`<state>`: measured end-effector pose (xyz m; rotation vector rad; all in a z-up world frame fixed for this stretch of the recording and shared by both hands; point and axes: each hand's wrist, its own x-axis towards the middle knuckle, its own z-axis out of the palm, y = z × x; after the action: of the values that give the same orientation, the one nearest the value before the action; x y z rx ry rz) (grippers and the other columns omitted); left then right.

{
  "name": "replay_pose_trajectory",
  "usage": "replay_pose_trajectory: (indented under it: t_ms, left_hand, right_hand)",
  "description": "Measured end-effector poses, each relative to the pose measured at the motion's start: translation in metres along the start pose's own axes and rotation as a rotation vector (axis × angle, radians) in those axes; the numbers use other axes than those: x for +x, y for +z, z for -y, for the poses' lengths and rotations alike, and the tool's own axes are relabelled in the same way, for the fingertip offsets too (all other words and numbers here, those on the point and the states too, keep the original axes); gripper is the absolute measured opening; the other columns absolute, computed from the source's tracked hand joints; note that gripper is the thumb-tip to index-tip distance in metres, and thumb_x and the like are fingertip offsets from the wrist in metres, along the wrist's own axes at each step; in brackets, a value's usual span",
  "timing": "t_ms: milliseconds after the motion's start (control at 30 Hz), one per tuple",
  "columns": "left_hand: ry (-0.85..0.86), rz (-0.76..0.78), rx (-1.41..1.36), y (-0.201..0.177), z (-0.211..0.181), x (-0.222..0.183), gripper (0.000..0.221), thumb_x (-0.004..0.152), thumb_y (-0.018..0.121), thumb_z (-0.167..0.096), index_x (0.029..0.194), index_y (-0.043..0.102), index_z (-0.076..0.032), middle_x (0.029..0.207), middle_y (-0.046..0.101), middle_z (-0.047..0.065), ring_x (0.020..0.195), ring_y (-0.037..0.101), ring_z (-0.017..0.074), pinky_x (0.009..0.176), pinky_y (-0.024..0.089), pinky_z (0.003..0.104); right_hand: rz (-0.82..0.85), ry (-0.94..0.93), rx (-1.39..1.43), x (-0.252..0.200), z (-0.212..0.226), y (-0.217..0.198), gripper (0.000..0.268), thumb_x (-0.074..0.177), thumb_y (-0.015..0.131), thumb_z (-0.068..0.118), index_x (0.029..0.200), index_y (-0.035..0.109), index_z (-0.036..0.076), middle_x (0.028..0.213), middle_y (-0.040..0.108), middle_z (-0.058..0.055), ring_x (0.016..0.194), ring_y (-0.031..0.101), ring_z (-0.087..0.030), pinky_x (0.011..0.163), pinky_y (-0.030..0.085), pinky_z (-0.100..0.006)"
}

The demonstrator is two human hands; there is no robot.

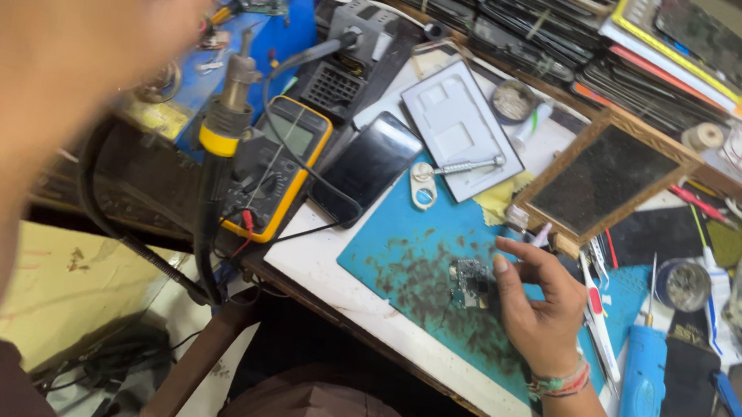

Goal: The person solders components on a circuit board and handles a small cylindrical electronic component by hand.

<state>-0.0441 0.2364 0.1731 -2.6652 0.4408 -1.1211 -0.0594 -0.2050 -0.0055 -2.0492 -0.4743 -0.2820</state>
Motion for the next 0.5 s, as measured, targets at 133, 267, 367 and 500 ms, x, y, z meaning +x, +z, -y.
replay_pose_trajectory:
  t_ms: [133,267,367,500]
  left_hand:
    - [-0.088,0.030,-0.861,-0.018,-0.122,-0.010,0.022,0.098,0.074,-0.021,0.114,0.066,-0.010,0.100,0.069,0.000,0.081,0.070,0.0137,0.067,0.056,0.030]
    - [0.458,-0.092,-0.719,0.026,-0.217,-0.001,0.010,0.095,0.068,-0.007,0.103,0.067,-0.001,0.093,0.069,0.008,0.078,0.070,0.0202,0.065,0.055,0.033]
    - [0.499,-0.255,-0.758,0.055,-0.245,0.001,0.015,0.092,0.067,-0.007,0.105,0.069,0.001,0.103,0.072,0.011,0.085,0.072,0.0213,0.070,0.056,0.031]
    - [0.531,-0.322,-0.698,0.074,-0.248,0.002,0.018,0.092,0.068,-0.007,0.107,0.074,0.001,0.112,0.076,0.014,0.086,0.073,0.0192,0.067,0.055,0.029]
  right_hand:
    - [0.162,0.216,0.499,-0.004,-0.004,-0.003,0.034,0.099,0.062,0.021,0.124,0.066,-0.001,0.103,0.076,-0.008,0.081,0.072,-0.012,0.072,0.058,-0.025]
    - [0.320,0.465,1.364,-0.006,-0.019,-0.010,0.062,0.104,0.053,0.048,0.128,0.065,-0.008,0.086,0.074,-0.016,0.087,0.075,-0.025,0.076,0.060,-0.035]
    - [0.117,0.590,1.186,-0.005,-0.033,-0.017,0.042,0.103,0.060,0.027,0.124,0.064,-0.008,0.102,0.074,-0.014,0.078,0.072,-0.022,0.070,0.058,-0.033]
    - [0.152,0.649,1.166,-0.002,-0.039,-0.023,0.036,0.104,0.063,0.019,0.127,0.066,-0.008,0.102,0.074,-0.011,0.078,0.069,-0.015,0.069,0.054,-0.027]
